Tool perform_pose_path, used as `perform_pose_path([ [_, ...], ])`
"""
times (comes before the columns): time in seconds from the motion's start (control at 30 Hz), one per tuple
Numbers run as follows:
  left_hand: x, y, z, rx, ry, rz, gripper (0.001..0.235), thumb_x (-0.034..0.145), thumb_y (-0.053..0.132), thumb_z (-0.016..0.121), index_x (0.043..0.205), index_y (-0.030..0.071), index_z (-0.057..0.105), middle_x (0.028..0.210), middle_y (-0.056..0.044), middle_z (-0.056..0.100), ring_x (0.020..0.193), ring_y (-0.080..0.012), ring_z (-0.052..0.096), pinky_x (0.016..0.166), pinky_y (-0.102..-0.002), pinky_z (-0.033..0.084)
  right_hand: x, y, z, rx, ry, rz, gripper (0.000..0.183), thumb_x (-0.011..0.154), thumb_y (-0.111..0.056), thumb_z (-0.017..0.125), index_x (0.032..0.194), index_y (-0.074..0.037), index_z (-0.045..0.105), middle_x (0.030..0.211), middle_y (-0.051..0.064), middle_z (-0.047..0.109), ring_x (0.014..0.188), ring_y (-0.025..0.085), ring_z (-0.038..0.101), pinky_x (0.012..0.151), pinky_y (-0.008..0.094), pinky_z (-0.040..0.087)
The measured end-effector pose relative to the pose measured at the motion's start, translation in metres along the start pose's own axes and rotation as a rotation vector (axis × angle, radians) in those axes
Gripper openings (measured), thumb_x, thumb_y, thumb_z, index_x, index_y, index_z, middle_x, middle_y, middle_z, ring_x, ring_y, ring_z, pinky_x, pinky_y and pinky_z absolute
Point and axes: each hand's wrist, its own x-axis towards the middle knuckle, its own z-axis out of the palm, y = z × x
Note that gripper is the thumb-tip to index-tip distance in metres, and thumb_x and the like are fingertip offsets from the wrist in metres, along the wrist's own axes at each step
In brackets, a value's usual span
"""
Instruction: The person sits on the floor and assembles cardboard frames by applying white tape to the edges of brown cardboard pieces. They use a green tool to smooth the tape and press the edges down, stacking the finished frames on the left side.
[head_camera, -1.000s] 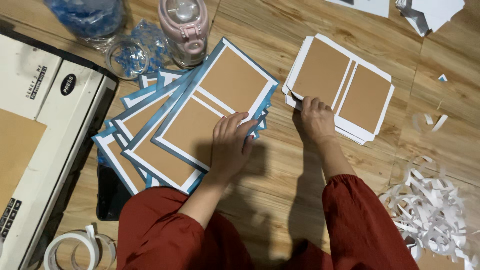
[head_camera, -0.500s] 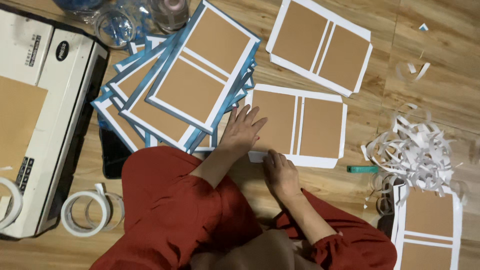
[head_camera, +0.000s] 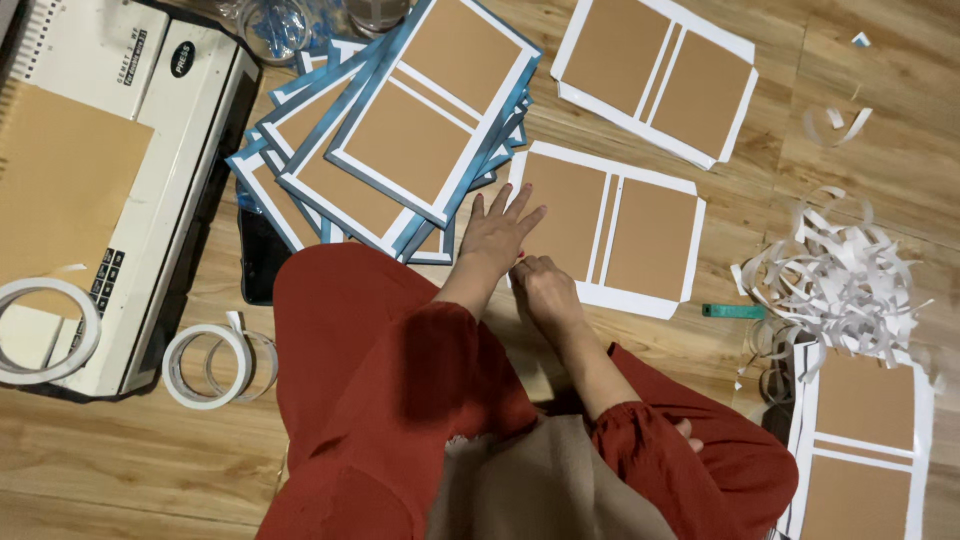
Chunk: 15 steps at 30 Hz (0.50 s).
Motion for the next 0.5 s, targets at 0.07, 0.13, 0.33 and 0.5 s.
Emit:
perform_pose_path([
  [0.07,0.0,0.002,0.001,0.004,-0.002,-0.001,0.065,0.089,0.03,0.049,0.142,0.031,0.011,0.15,-0.001,-0.004,0.137,-0.0264,0.001,0.107,-0.054,0.011,-0.002,-0.001,-0.008,0.02,-0.064,-0.025,0.009,0.075,-0.024,0.058,0.08,-0.017,0.059,0.079,-0.002,0.053,0.084,0.016,0.055,0.068,0.027,0.049],
  [0.13,-0.002,0.001,0.001,0.004,-0.008,-0.003,0.065,0.089,0.03,0.048,0.142,0.031,0.01,0.15,-0.001,-0.005,0.137,-0.0264,0.0,0.107,-0.054,0.011,-0.004,-0.002,-0.017,0.042,-0.135,-0.05,0.011,0.075,-0.025,0.058,0.081,-0.016,0.062,0.082,-0.002,0.054,0.086,0.017,0.055,0.07,0.027,0.049],
  [0.33,0.0,-0.002,0.004,-0.024,-0.027,0.01,0.065,0.09,0.03,0.047,0.142,0.031,0.009,0.15,-0.002,-0.004,0.137,-0.0265,0.0,0.107,-0.055,0.01,-0.003,-0.006,-0.022,0.219,-0.14,0.148,0.013,0.078,-0.027,0.06,0.087,-0.018,0.057,0.076,0.0,0.054,0.085,0.018,0.056,0.071,0.032,0.049],
  [0.5,-0.003,-0.002,0.0,-0.018,-0.002,0.005,0.064,0.089,0.029,0.05,0.142,0.03,0.014,0.15,-0.001,-0.001,0.137,-0.0265,0.001,0.107,-0.054,0.011,0.002,-0.018,-0.015,-0.36,0.12,-0.147,0.004,0.075,-0.016,0.05,0.079,-0.014,0.051,0.07,-0.001,0.048,0.074,0.016,0.054,0.053,0.024,0.047],
])
